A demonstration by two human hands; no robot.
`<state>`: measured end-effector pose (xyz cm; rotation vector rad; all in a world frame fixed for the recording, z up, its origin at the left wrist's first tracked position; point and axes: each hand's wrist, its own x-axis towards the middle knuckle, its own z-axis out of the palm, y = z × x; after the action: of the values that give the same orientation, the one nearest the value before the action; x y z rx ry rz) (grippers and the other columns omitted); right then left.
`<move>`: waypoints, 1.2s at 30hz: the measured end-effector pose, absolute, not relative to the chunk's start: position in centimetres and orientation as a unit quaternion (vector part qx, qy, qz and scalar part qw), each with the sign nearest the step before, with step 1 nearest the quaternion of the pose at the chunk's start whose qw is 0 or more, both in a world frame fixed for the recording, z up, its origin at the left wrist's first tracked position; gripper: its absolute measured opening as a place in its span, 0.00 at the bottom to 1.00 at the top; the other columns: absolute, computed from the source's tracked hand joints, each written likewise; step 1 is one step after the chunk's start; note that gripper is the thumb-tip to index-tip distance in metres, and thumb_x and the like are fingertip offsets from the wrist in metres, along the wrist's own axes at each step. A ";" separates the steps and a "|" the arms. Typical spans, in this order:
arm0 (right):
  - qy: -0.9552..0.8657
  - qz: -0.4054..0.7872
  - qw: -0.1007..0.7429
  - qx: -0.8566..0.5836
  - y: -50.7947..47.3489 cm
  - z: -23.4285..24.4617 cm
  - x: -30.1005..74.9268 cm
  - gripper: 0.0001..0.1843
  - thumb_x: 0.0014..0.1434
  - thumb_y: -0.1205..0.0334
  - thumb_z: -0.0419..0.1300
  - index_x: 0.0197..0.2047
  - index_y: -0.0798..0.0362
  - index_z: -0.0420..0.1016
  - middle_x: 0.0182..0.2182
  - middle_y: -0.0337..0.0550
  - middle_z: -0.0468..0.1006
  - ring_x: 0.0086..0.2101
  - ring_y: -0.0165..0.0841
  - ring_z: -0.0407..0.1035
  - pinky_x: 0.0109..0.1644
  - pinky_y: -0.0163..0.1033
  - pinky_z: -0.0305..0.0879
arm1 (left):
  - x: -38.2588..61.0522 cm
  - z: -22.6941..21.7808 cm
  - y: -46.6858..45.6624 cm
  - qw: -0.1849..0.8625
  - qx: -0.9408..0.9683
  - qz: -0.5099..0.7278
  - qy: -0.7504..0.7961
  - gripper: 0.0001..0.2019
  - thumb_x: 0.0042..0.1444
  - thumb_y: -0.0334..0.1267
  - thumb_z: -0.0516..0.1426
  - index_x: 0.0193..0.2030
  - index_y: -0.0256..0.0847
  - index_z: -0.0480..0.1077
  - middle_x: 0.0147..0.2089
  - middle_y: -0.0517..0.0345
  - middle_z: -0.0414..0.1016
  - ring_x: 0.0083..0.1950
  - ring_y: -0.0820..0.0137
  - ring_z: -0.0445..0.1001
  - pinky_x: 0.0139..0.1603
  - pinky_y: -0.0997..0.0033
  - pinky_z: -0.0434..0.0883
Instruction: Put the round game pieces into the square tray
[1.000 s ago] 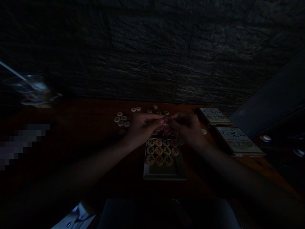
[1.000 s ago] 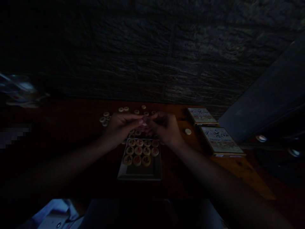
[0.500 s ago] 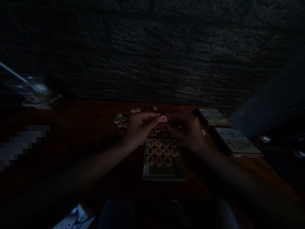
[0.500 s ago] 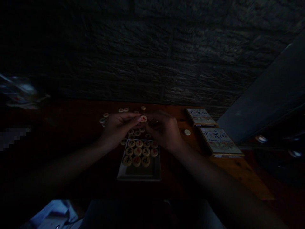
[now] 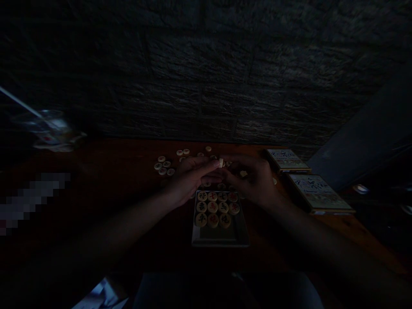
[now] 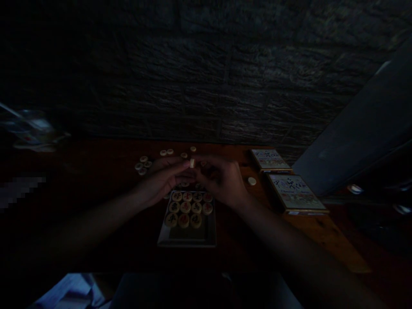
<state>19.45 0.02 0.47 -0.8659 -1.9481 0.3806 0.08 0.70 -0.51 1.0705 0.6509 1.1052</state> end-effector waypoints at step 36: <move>-0.815 0.172 0.481 -0.273 -0.1 1.0 19.2 0.13 0.59 0.63 0.70 0.48 0.51 0.82 0.36 0.41 0.79 0.30 0.28 0.71 0.33 0.35 0.69 | -0.5 -0.6 0.7 0.708 0.486 0.431 0.278 0.10 0.55 0.40 0.69 0.38 0.34 0.81 0.35 0.51 0.83 0.35 0.70 0.81 0.37 0.74 0.76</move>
<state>19.16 -0.07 1.01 -0.6658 -1.9877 0.4203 -0.46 0.66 -0.57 1.0791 0.6174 0.9567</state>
